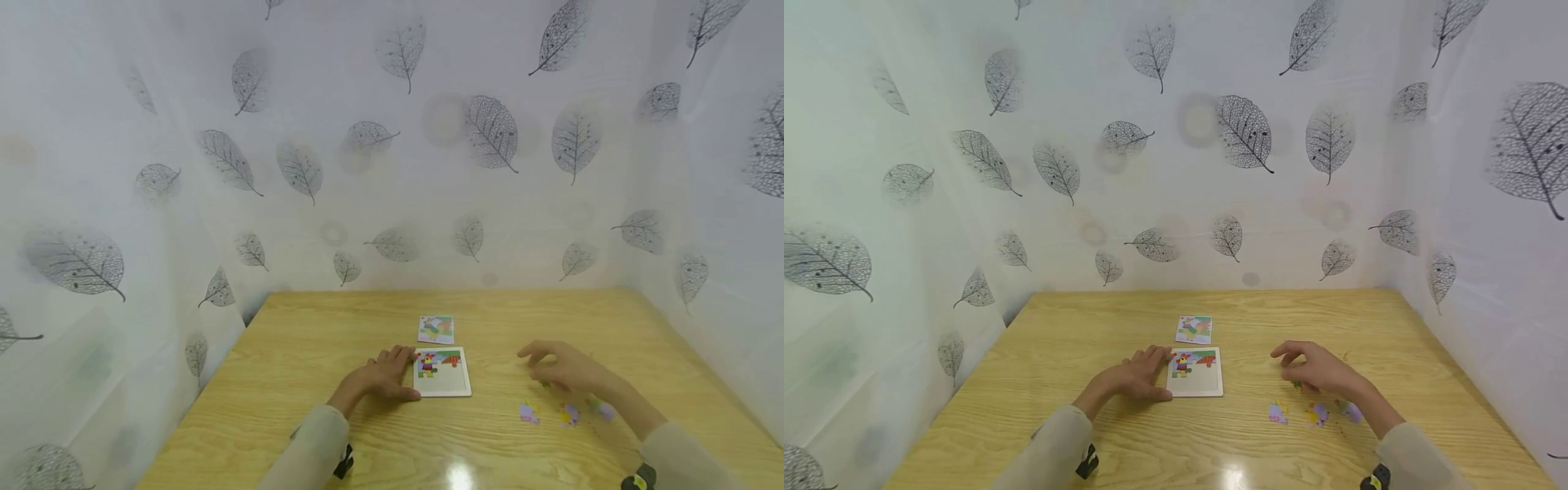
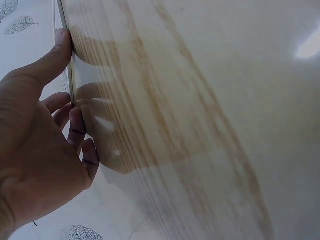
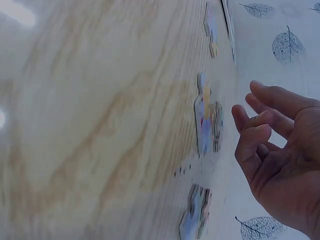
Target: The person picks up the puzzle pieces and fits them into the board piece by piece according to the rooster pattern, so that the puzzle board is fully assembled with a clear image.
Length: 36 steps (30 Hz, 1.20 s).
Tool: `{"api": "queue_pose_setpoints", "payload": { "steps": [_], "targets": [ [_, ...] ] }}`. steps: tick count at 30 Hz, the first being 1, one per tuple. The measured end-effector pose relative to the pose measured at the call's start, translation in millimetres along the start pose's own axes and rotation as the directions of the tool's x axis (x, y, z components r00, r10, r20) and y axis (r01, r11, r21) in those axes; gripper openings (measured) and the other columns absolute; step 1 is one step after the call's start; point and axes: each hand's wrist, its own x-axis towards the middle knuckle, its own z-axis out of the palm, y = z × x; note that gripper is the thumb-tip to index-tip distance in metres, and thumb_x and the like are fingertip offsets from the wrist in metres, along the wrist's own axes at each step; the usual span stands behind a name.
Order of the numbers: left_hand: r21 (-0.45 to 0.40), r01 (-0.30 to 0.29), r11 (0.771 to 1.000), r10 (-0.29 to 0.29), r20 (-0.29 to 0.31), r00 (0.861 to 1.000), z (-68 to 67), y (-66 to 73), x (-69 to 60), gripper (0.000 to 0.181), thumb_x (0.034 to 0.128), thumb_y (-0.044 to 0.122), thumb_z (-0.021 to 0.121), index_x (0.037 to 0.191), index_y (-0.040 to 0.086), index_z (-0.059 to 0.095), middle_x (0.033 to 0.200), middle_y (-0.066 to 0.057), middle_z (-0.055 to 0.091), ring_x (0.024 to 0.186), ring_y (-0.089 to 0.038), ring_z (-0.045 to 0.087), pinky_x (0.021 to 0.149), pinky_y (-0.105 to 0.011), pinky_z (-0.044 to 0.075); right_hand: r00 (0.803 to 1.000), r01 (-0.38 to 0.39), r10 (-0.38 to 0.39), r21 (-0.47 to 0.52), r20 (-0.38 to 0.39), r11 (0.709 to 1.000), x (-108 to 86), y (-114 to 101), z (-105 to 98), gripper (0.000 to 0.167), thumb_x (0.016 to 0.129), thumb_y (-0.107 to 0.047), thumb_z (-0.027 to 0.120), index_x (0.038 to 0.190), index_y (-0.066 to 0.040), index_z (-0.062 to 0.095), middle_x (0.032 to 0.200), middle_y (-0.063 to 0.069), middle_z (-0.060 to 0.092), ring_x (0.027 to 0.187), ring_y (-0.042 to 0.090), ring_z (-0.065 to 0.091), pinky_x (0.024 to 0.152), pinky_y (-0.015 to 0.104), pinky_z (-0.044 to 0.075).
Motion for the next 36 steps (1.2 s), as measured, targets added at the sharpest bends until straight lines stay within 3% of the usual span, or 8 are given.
{"api": "queue_pose_setpoints", "payload": {
  "steps": [7,9,14,23,26,30,33,36],
  "targets": [
    [0.032,0.009,0.999,-0.009,-0.008,1.000,6.0,-5.6,4.6,0.086,0.0931,0.052,0.072,0.158,0.014,0.029,0.162,-0.013,0.031,0.143,-0.038,0.036,0.113,-0.063,0.033,0.999,-0.034,0.033,-0.053,-0.020,0.998,-11.0,1,-5,0.050,0.092,-0.002,0.068,0.137,0.012,0.050,0.122,0.038,0.053,0.045,0.001,0.042,0.042,0.015,0.038],
    [0.033,0.006,0.999,-0.006,-0.009,1.000,6.2,-6.6,5.3,0.086,0.0932,0.052,0.072,0.157,0.014,0.029,0.162,-0.013,0.031,0.143,-0.038,0.036,0.113,-0.062,0.033,1.000,-0.007,0.005,-0.118,-0.024,0.993,-13.0,1,-5,0.047,0.092,-0.002,0.069,0.133,0.012,0.053,0.119,0.036,0.057,0.056,0.008,0.052,0.047,0.018,0.042],
    [0.013,-0.003,1.000,0.003,-0.010,1.000,1.5,-3.3,2.8,0.085,0.0921,0.048,0.075,0.155,0.010,0.032,0.158,-0.014,0.034,0.141,-0.039,0.038,0.112,-0.064,0.034,0.998,0.015,-0.032,-0.280,-0.058,0.960,-16.1,2,-4,0.039,0.089,-0.005,0.076,0.122,0.007,0.060,0.114,0.028,0.064,0.101,0.038,0.062,0.074,0.050,0.057],
    [-0.001,-0.009,1.000,0.009,-0.002,1.000,2.0,-1.7,1.8,0.085,0.0926,0.048,0.075,0.156,0.011,0.032,0.158,-0.015,0.034,0.141,-0.040,0.038,0.112,-0.065,0.033,0.996,-0.013,-0.010,-0.266,-0.085,0.964,-15.7,8,0,0.037,0.083,0.008,0.069,0.119,0.003,0.063,0.117,0.018,0.065,0.108,0.041,0.061,0.086,0.065,0.053],
    [-0.003,-0.015,1.000,0.015,-0.003,1.000,2.5,-2.5,2.2,0.085,0.0933,0.049,0.074,0.156,0.011,0.031,0.158,-0.016,0.034,0.141,-0.041,0.037,0.112,-0.066,0.032,0.995,-0.014,-0.014,-0.281,-0.097,0.960,-15.3,8,-1,0.043,0.080,0.010,0.067,0.122,0.001,0.063,0.117,0.017,0.065,0.108,0.040,0.062,0.086,0.058,0.056],
    [0.001,-0.012,1.000,0.012,-0.014,1.000,9.3,-10.5,9.0,0.086,0.0935,0.051,0.072,0.158,0.012,0.029,0.160,-0.016,0.032,0.142,-0.042,0.036,0.113,-0.066,0.031,0.996,-0.029,0.006,-0.241,-0.094,0.970,-14.5,7,-4,0.051,0.075,0.013,0.065,0.125,0.002,0.063,0.112,0.017,0.063,0.096,0.029,0.061,0.064,0.028,0.053],
    [-0.005,-0.007,1.000,0.007,-0.025,1.000,14.9,-16.9,14.2,0.087,0.0931,0.052,0.072,0.158,0.014,0.029,0.161,-0.015,0.031,0.143,-0.041,0.035,0.114,-0.067,0.029,0.997,-0.020,0.002,-0.221,-0.078,0.975,-14.8,7,-5,0.050,0.075,0.012,0.064,0.124,0.002,0.064,0.111,0.017,0.063,0.093,0.028,0.058,0.058,0.024,0.049],
    [-0.017,-0.009,1.000,0.009,-0.029,1.000,18.4,-20.9,17.6,0.087,0.0924,0.052,0.073,0.158,0.015,0.030,0.162,-0.015,0.031,0.144,-0.041,0.034,0.114,-0.068,0.029,0.998,-0.004,-0.014,-0.253,-0.068,0.967,-15.3,8,-5,0.047,0.075,0.012,0.065,0.120,-0.001,0.067,0.110,0.014,0.064,0.100,0.029,0.058,0.070,0.027,0.051]
  ]
}}
